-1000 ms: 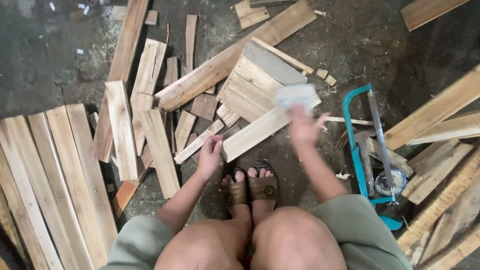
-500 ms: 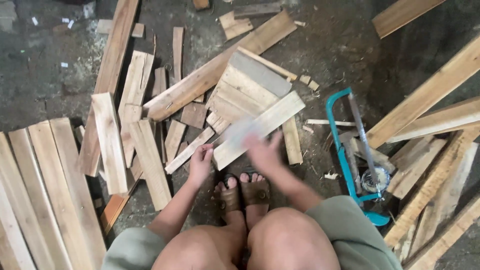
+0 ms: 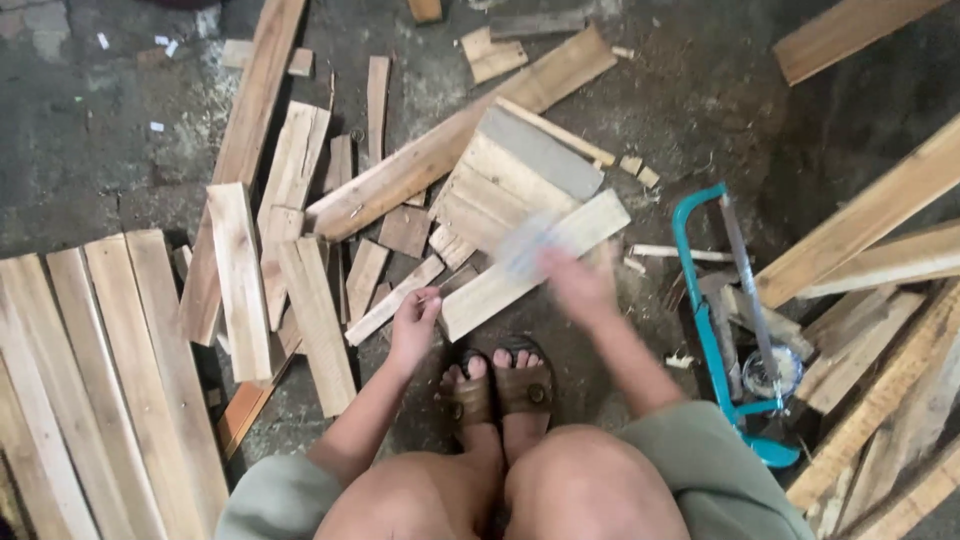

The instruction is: Sanding a wooden plank with sandpaper and then sawing it with a hand saw on the floor of a workshop.

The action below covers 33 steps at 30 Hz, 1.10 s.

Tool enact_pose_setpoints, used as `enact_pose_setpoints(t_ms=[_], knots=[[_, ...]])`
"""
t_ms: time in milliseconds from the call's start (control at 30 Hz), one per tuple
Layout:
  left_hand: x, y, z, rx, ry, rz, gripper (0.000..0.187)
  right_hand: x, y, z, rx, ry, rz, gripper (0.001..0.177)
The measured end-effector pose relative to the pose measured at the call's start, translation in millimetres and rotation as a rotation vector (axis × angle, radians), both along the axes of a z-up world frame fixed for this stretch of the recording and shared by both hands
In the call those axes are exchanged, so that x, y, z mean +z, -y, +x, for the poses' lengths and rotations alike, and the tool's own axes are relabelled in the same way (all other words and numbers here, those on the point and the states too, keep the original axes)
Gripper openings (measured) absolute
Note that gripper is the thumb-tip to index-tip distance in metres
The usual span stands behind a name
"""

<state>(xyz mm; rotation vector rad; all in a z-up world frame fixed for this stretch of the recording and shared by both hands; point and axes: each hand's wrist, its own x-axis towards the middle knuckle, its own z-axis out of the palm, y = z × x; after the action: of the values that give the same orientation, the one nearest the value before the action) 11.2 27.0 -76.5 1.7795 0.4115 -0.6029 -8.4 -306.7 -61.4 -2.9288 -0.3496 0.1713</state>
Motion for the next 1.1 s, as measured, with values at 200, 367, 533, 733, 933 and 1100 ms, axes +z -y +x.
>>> enact_pose_setpoints(t_ms=[200, 367, 533, 733, 933, 1100], knots=[[6.2, 3.8, 1.6, 0.017, 0.046, -0.038, 0.024, -62.6, 68.2, -1.8, -0.559, 0.161, -0.131, 0.038], [7.6, 1.8, 7.8, -0.025, 0.036, 0.029, 0.023, -97.7, 100.1, -1.9, -0.45, 0.089, -0.061, 0.036], [6.8, -9.2, 13.2, 0.084, 0.061, 0.003, 0.021, -54.6, 67.8, 7.1, -0.634, 0.195, 0.021, 0.044], [27.7, -2.4, 9.8, 0.169, 0.099, -0.013, 0.024, -68.6, 77.1, -6.8, -0.632, 0.222, 0.102, 0.035], [50.6, 20.3, -0.6, 0.333, -0.119, -0.333, 0.035, -74.5, 74.8, -6.3, -0.705, 0.304, 0.156, 0.031], [30.9, 22.7, -17.1, 0.311, -0.258, -0.395, 0.036, -20.1, 42.1, 9.6, -0.566, 0.11, 0.195, 0.059]])
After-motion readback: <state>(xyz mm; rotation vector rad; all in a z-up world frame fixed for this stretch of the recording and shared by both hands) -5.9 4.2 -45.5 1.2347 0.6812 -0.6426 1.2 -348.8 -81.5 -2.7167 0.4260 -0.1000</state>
